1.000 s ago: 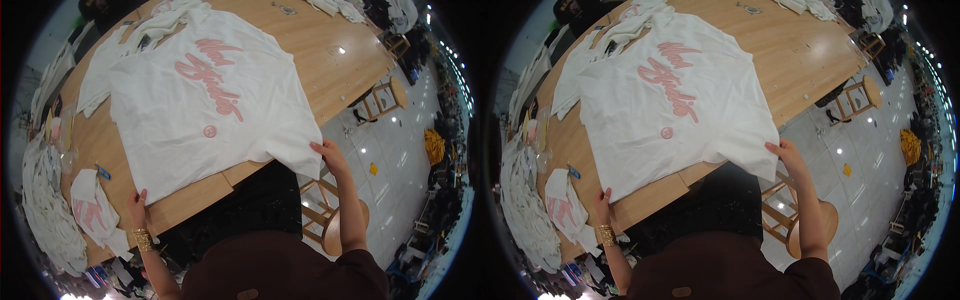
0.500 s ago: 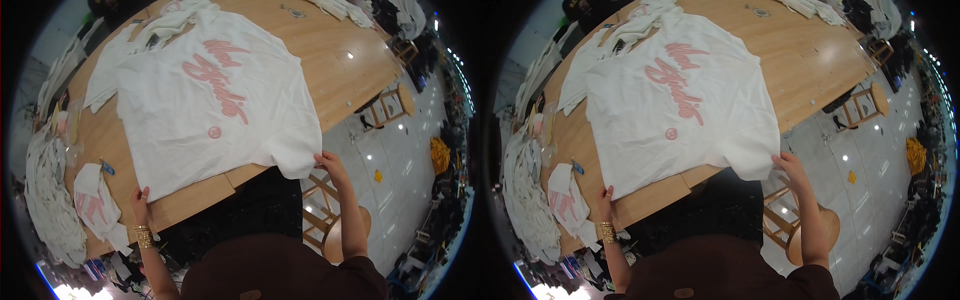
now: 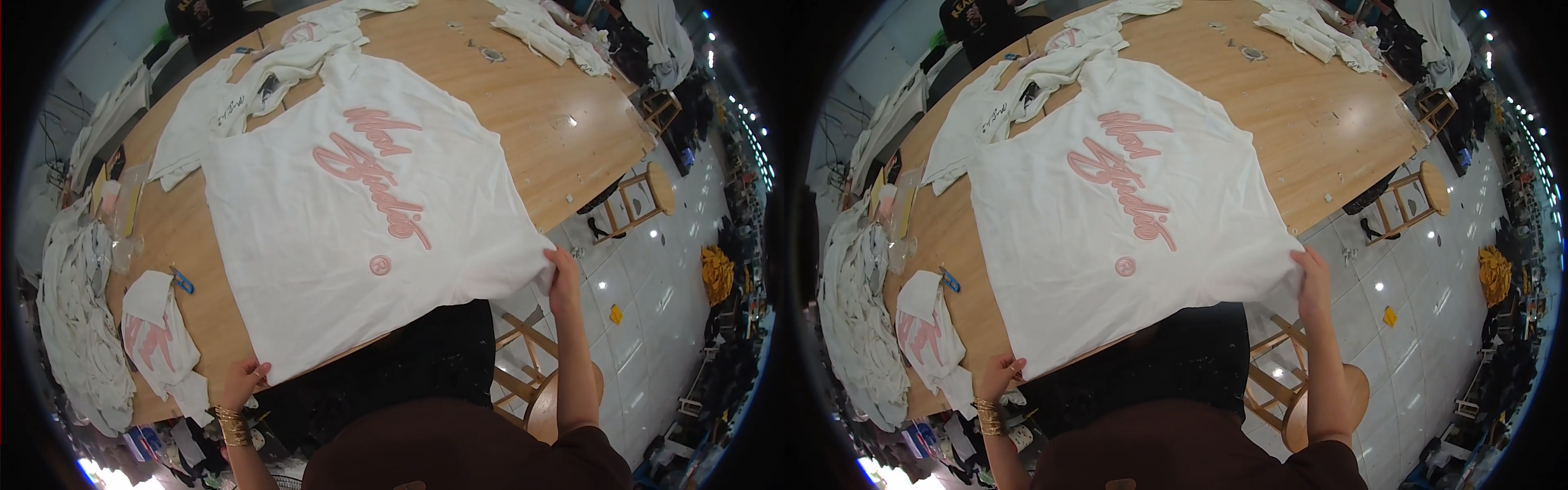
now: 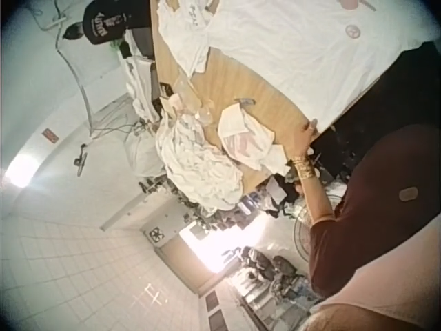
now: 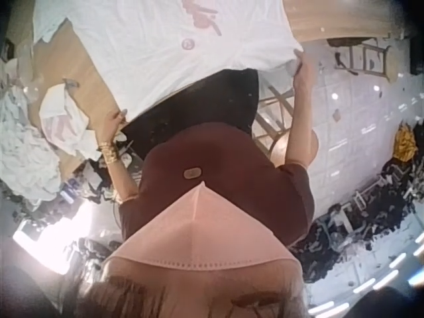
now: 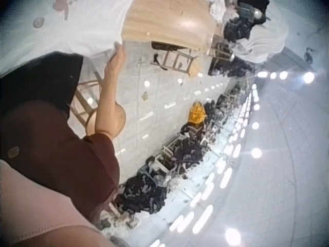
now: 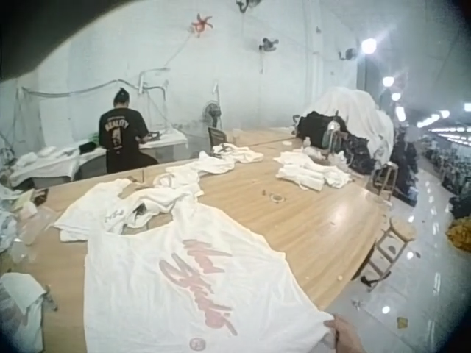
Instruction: Inspecting a white t-shirt for defects and then neatly folding it on a work table.
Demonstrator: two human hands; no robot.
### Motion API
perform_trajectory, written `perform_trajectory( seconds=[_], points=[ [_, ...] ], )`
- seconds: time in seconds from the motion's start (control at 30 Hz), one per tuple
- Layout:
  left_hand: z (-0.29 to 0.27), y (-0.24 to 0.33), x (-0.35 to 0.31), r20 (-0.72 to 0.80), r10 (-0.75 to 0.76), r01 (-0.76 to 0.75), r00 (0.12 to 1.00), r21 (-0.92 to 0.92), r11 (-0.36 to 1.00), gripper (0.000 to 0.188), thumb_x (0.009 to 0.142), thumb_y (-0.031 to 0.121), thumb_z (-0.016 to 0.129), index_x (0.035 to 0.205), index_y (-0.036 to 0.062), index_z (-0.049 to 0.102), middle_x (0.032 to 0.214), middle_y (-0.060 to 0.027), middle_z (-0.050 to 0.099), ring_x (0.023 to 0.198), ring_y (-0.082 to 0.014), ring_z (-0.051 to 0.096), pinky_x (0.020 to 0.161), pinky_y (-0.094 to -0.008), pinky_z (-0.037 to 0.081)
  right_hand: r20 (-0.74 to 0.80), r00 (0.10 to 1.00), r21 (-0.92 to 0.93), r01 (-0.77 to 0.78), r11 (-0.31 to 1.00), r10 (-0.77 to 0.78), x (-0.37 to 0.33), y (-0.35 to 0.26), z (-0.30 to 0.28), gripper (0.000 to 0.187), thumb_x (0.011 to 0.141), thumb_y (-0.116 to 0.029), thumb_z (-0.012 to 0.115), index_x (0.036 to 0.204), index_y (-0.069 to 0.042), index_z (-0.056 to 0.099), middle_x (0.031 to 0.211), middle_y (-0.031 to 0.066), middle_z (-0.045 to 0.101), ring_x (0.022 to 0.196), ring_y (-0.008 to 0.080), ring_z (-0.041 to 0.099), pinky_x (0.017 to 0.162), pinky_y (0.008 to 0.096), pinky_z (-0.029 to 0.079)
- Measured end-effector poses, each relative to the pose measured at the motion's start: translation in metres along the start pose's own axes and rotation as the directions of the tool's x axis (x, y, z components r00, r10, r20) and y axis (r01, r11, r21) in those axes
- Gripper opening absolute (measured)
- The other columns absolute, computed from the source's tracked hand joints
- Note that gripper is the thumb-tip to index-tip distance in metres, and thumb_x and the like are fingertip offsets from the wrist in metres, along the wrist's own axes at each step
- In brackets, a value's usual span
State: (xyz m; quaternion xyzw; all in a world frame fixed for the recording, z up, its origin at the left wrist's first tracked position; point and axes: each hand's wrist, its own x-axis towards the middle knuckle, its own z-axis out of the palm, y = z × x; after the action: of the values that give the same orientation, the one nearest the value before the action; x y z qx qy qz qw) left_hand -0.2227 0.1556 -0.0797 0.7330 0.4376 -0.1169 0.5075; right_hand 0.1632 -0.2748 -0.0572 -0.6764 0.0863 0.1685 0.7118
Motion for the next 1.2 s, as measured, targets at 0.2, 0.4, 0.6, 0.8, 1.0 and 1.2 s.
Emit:
perform_trajectory(
  seconds=[0.2, 0.4, 0.6, 0.8, 1.0, 1.2],
  points=[
    [0.022, 0.091, 0.005, -0.479, 0.337, -0.246, 0.811, 0.243, 0.938, 0.015, 0.083, 0.012, 0.059, 0.094, 0.0021, 0.059, 0.086, -0.0094, 0.061, 0.077, -0.0179, 0.057, 0.068, -0.0296, 0.046, 0.147, 0.985, -0.030, 0.094, 0.995, -0.089, -0.014, -0.010, 0.043, 0.024, 0.079, -0.013, 0.056, 0.097, 0.003, 0.061, 0.086, 0.0025, 0.061, 0.075, 0.0090, 0.055, 0.068, 0.0215, 0.042],
    [0.117, 0.166, 0.028, 0.052, 0.725, -0.696, 0.687, 0.334, 0.636, 0.035, 0.076, 0.009, 0.065, 0.109, 0.0073, 0.054, 0.120, -0.0126, 0.050, 0.113, -0.0310, 0.045, 0.095, -0.0392, 0.037, 0.147, 0.982, -0.629, 0.186, 0.754, -0.119, -0.012, -0.005, 0.018, 0.021, 0.079, -0.014, 0.057, 0.095, -0.002, 0.061, 0.079, 0.0081, 0.060, 0.075, 0.0142, 0.057, 0.066, 0.0256, 0.043],
    [0.179, 0.165, 0.059, 0.133, 0.770, -0.721, 0.624, 0.479, 0.501, 0.044, 0.080, 0.019, 0.061, 0.122, 0.0123, 0.050, 0.137, -0.0129, 0.035, 0.127, -0.0320, 0.031, 0.103, -0.0449, 0.026, 0.099, 0.948, -0.758, 0.269, 0.594, -0.303, 0.055, -0.012, -0.029, 0.021, 0.084, -0.020, 0.057, 0.092, -0.001, 0.062, 0.082, 0.0047, 0.063, 0.077, 0.0122, 0.058, 0.064, 0.0270, 0.046],
    [0.182, 0.149, 0.051, 0.185, 0.727, -0.639, 0.662, 0.646, 0.417, 0.044, 0.084, 0.031, 0.054, 0.126, 0.0160, 0.049, 0.140, -0.0137, 0.032, 0.130, -0.0316, 0.028, 0.106, -0.0473, 0.018, 0.040, 0.999, -0.157, 0.014, 0.988, -0.007, 0.147, -0.018, 0.032, 0.032, 0.089, -0.028, 0.054, 0.103, 0.000, 0.058, 0.094, 0.0079, 0.061, 0.084, 0.0143, 0.059, 0.070, 0.0240, 0.047],
    [0.177, 0.136, 0.045, 0.165, 0.691, -0.602, 0.703, 0.656, 0.456, 0.043, 0.083, 0.029, 0.055, 0.123, 0.0157, 0.051, 0.139, -0.0140, 0.035, 0.128, -0.0314, 0.031, 0.105, -0.0478, 0.019, 0.408, 0.855, 0.186, -0.420, 0.888, 0.319, 0.168, -0.007, 0.076, 0.022, 0.086, -0.025, 0.059, 0.094, -0.004, 0.059, 0.085, 0.0027, 0.058, 0.076, 0.0105, 0.054, 0.067, 0.0226, 0.046],
    [0.166, 0.115, 0.033, 0.160, 0.674, -0.574, 0.721, 0.682, 0.453, 0.040, 0.083, 0.029, 0.056, 0.120, 0.0156, 0.053, 0.137, -0.0147, 0.037, 0.127, -0.0322, 0.034, 0.104, -0.0489, 0.021, 0.303, 0.945, 0.353, -0.234, 0.906, 0.126, 0.118, -0.017, 0.087, 0.026, 0.080, -0.012, 0.065, 0.100, -0.003, 0.051, 0.087, 0.0007, 0.056, 0.081, 0.0092, 0.052, 0.073, 0.0225, 0.043]
  ],
)
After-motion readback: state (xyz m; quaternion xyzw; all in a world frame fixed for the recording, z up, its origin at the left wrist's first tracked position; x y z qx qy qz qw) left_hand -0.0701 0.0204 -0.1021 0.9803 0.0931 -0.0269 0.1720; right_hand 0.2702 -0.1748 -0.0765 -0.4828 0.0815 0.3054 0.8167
